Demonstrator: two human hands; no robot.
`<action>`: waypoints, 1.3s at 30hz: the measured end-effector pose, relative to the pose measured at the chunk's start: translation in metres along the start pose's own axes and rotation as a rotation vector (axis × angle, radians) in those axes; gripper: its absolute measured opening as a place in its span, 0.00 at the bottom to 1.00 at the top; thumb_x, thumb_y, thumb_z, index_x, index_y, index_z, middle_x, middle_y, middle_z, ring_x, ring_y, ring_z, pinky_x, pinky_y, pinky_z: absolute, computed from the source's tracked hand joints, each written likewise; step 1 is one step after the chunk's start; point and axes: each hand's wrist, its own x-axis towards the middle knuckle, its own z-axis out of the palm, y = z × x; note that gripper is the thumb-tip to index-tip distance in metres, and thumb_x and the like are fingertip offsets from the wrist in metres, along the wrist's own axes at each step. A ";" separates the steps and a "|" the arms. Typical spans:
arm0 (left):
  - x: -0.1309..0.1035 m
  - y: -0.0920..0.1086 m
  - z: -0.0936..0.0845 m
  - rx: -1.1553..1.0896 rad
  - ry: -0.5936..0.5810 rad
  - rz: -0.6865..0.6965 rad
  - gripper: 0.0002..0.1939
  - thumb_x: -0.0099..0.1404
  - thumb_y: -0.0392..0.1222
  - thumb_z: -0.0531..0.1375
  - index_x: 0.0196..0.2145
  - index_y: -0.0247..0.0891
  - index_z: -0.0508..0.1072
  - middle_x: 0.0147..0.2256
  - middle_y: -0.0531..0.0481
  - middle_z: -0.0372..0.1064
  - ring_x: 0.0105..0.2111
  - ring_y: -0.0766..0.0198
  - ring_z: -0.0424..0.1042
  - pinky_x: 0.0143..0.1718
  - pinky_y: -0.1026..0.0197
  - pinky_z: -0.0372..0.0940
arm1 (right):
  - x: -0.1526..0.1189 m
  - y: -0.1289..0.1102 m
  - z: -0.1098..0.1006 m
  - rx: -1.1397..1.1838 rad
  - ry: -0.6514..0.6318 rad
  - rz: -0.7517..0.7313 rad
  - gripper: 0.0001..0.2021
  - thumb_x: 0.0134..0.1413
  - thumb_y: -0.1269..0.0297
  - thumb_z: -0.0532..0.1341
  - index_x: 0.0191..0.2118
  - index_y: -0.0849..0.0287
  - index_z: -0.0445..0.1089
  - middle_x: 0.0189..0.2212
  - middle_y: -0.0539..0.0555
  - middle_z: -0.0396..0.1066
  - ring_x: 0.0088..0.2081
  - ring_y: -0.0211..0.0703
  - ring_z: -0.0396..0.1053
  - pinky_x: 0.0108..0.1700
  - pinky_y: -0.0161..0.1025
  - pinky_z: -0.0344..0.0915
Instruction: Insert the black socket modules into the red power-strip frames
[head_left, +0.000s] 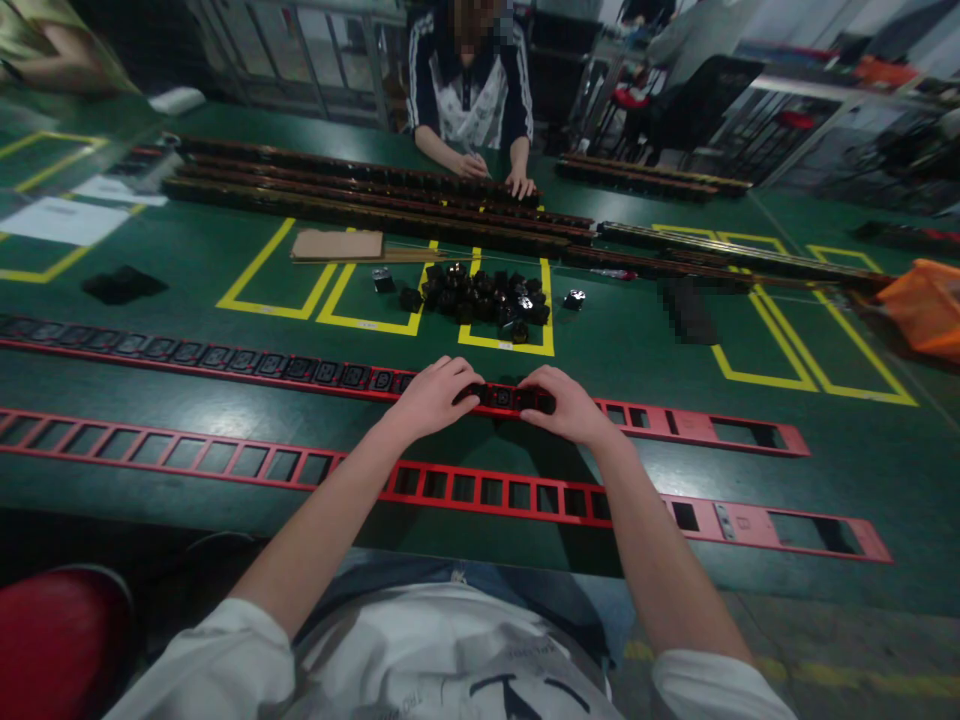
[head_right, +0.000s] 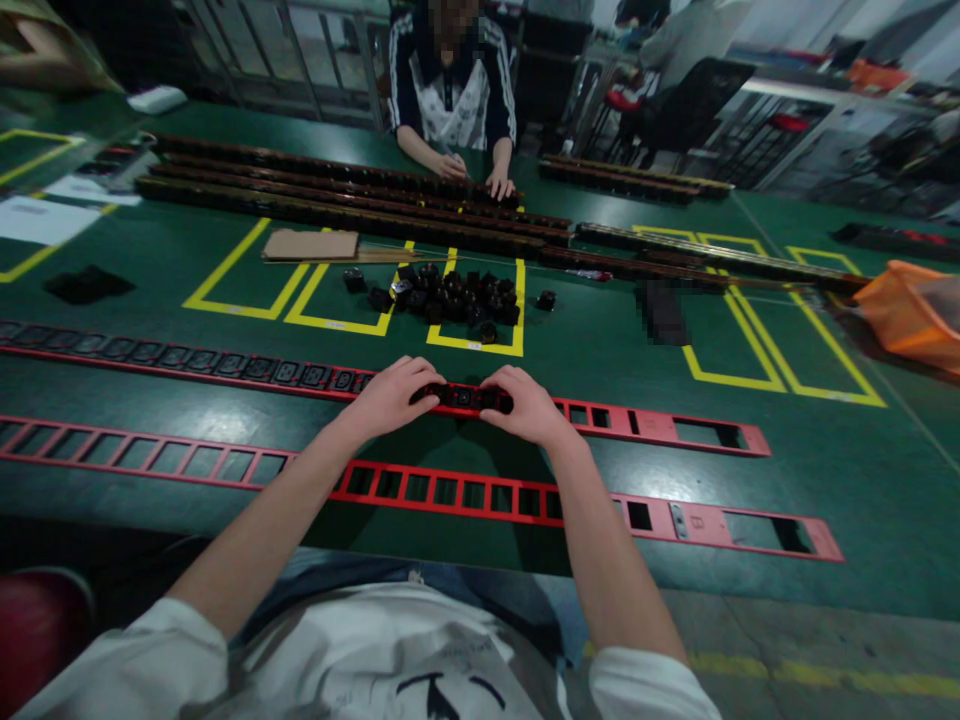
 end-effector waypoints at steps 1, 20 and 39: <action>0.000 0.000 0.000 0.001 -0.002 -0.002 0.13 0.71 0.42 0.58 0.50 0.38 0.74 0.47 0.45 0.70 0.48 0.53 0.67 0.51 0.50 0.66 | 0.000 -0.001 0.000 0.001 -0.001 0.001 0.15 0.54 0.58 0.68 0.46 0.55 0.71 0.43 0.56 0.71 0.46 0.52 0.69 0.48 0.50 0.67; 0.001 -0.002 0.001 -0.006 0.001 0.005 0.12 0.71 0.42 0.58 0.50 0.40 0.74 0.47 0.46 0.70 0.48 0.54 0.67 0.51 0.50 0.66 | 0.000 0.001 0.003 0.022 0.046 0.049 0.09 0.54 0.62 0.66 0.41 0.56 0.71 0.39 0.55 0.72 0.41 0.49 0.69 0.45 0.48 0.67; 0.000 -0.002 0.001 -0.002 0.003 -0.005 0.13 0.71 0.43 0.58 0.51 0.40 0.74 0.47 0.46 0.70 0.48 0.54 0.67 0.50 0.51 0.66 | 0.000 -0.007 -0.001 0.071 0.117 0.016 0.08 0.54 0.60 0.66 0.38 0.56 0.72 0.38 0.56 0.73 0.40 0.49 0.70 0.44 0.48 0.66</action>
